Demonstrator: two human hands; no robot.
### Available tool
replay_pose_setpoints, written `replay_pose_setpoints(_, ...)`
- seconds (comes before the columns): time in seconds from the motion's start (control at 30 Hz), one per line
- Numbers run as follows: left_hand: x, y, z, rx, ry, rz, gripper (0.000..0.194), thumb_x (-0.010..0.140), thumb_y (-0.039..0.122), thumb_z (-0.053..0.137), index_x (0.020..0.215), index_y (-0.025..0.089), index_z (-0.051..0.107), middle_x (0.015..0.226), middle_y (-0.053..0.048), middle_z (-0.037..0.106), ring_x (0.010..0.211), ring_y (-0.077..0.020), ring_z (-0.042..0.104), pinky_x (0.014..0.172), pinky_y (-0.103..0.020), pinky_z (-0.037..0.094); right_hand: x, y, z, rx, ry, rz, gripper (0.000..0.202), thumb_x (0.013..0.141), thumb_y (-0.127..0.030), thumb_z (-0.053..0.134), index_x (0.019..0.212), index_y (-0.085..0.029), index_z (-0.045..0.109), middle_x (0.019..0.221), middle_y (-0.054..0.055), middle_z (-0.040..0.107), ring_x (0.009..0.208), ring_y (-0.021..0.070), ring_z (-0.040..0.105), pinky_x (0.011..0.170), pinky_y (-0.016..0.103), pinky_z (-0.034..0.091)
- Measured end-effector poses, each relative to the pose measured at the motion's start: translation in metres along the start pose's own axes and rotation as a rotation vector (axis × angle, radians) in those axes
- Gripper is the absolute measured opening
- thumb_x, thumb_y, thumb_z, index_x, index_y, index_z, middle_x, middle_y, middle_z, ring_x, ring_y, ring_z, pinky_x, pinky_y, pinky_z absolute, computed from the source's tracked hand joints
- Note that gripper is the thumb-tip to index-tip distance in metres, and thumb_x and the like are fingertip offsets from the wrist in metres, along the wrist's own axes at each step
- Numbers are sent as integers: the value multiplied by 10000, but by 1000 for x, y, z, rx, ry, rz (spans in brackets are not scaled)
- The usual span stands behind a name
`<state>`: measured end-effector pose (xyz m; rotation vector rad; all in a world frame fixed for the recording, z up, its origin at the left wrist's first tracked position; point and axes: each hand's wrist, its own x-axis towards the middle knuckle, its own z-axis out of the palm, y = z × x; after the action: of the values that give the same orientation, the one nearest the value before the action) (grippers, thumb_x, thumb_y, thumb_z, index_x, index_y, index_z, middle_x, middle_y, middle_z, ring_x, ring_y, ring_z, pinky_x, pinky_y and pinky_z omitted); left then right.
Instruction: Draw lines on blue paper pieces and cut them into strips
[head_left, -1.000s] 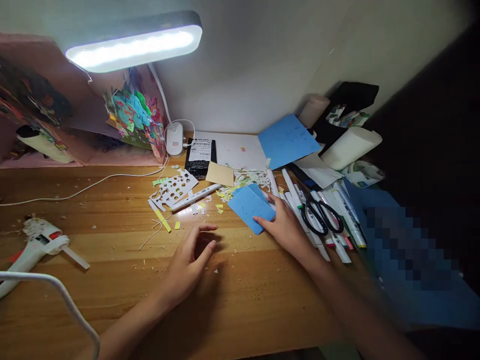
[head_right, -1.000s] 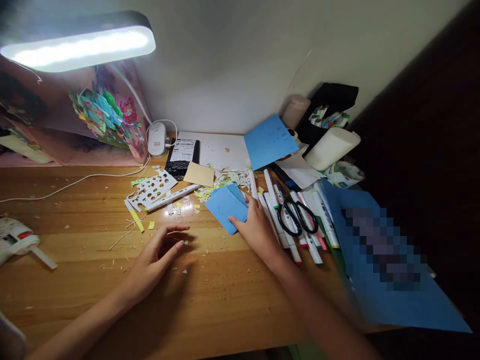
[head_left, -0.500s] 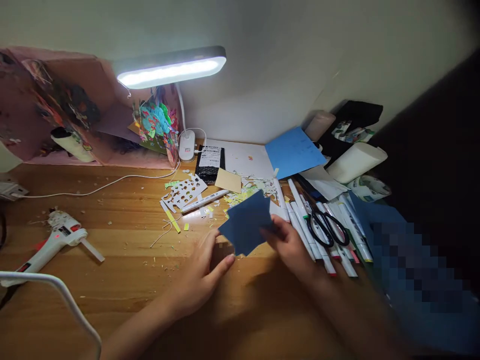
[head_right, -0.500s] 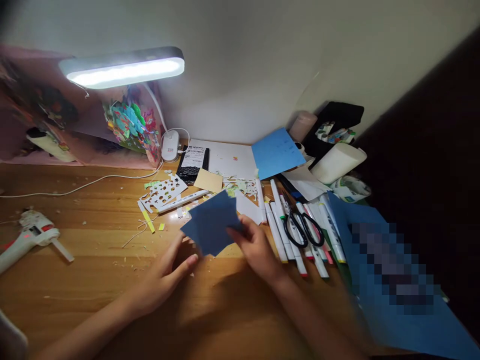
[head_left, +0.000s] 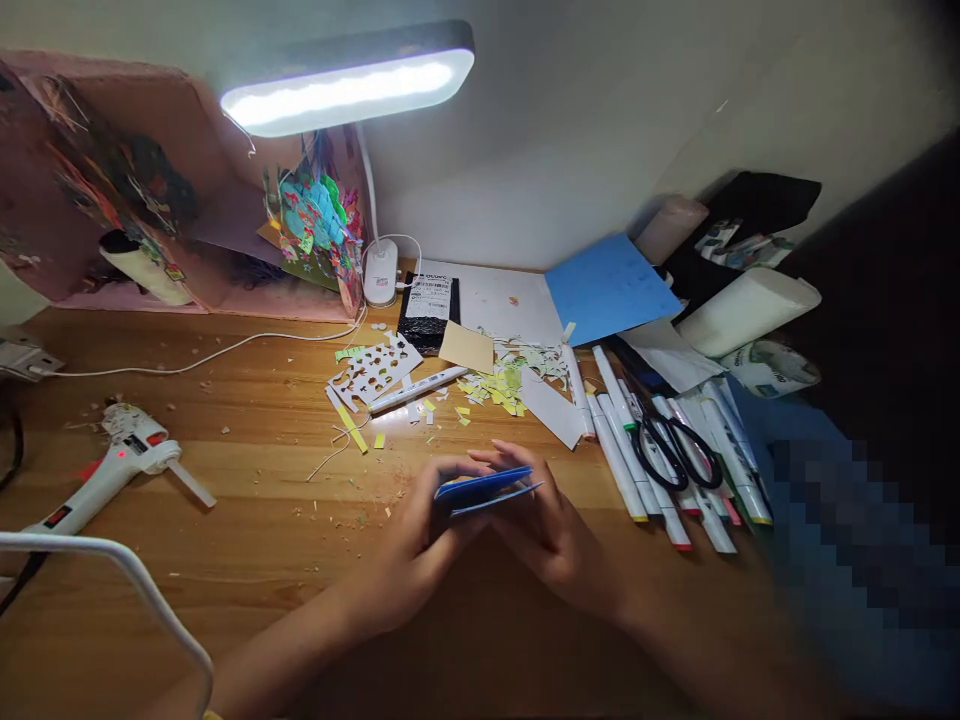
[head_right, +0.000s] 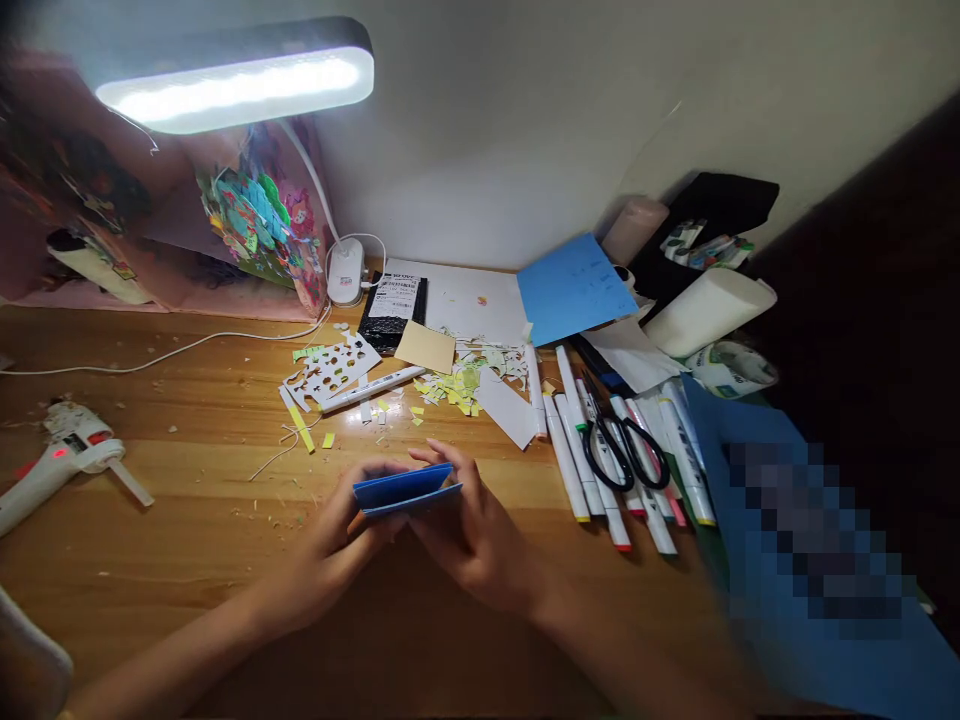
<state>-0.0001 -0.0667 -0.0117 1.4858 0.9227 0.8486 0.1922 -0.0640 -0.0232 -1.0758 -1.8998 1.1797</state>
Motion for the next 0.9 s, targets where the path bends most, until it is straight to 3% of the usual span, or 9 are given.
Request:
replay_pose_setpoints(0.13,0,1,2,23,-37,61,222,948,223,449,1162,272,475,1229,-39,524,1144,-181,485,1000,-333,385,-4,-2,7,12,-52,-64,707,875,-180,539,1389,-284,65,1423,126,361,1341,210,334,1093,438,321)
replay_pose_setpoints(0.2,1,1,3,23,-62,110,190,951,198,433,1119,257,499,1178,-38,549,1130,-175,485,990,-321,380,-5,-4,7,28,-54,-76,681,889,-163,505,1391,-292,62,1431,123,343,1344,201,326,1089,427,329)
replay_pose_setpoints(0.3,5,-2,3,5,-70,102,138,945,203,445,1059,244,512,1116,-32,564,1087,-173,498,961,-314,389,-3,-3,3,19,-2,-89,484,912,-176,468,1331,-282,250,1355,112,416,1281,202,403,1040,399,387)
replay_pose_setpoints(0.37,8,-5,2,17,-54,57,86,938,229,461,997,228,524,1062,-36,568,1032,-182,513,919,-317,405,0,1,0,-35,72,-98,289,902,-206,507,1176,-257,433,1187,89,527,1151,200,507,962,363,441)
replay_pose_setpoints(0.47,10,-11,0,72,-27,-6,108,934,282,462,912,210,540,963,-40,572,939,-197,528,850,-320,420,5,11,-1,-126,157,-104,52,881,-242,554,929,-224,549,912,42,597,885,178,590,783,300,487)
replay_pose_setpoints(0.63,7,-19,0,60,44,-167,197,916,368,476,1042,219,508,1035,-62,582,984,-225,539,874,-344,419,7,12,-12,-108,356,8,166,828,-353,612,759,-209,568,718,11,618,685,165,607,620,261,488)
replay_pose_setpoints(0.7,6,-21,-1,-24,118,-219,254,917,419,454,1066,215,480,1057,-70,575,1003,-221,547,889,-346,425,17,4,-35,-13,507,69,240,774,-417,662,857,-214,564,751,14,650,696,172,632,622,266,508)
replay_pose_setpoints(0.77,6,-21,-2,-77,188,-222,286,912,458,443,1052,210,472,1071,-74,561,1038,-218,538,908,-338,423,39,-6,-74,-29,634,96,397,716,-459,708,974,-215,532,741,6,657,648,166,623,582,266,502)
replay_pose_setpoints(0.9,7,-20,-6,-82,231,-217,321,887,493,468,1032,207,484,1067,-76,558,1029,-214,546,894,-323,431,113,-10,-169,-416,715,146,385,713,-483,701,881,-177,538,675,-3,639,616,143,594,589,250,469)
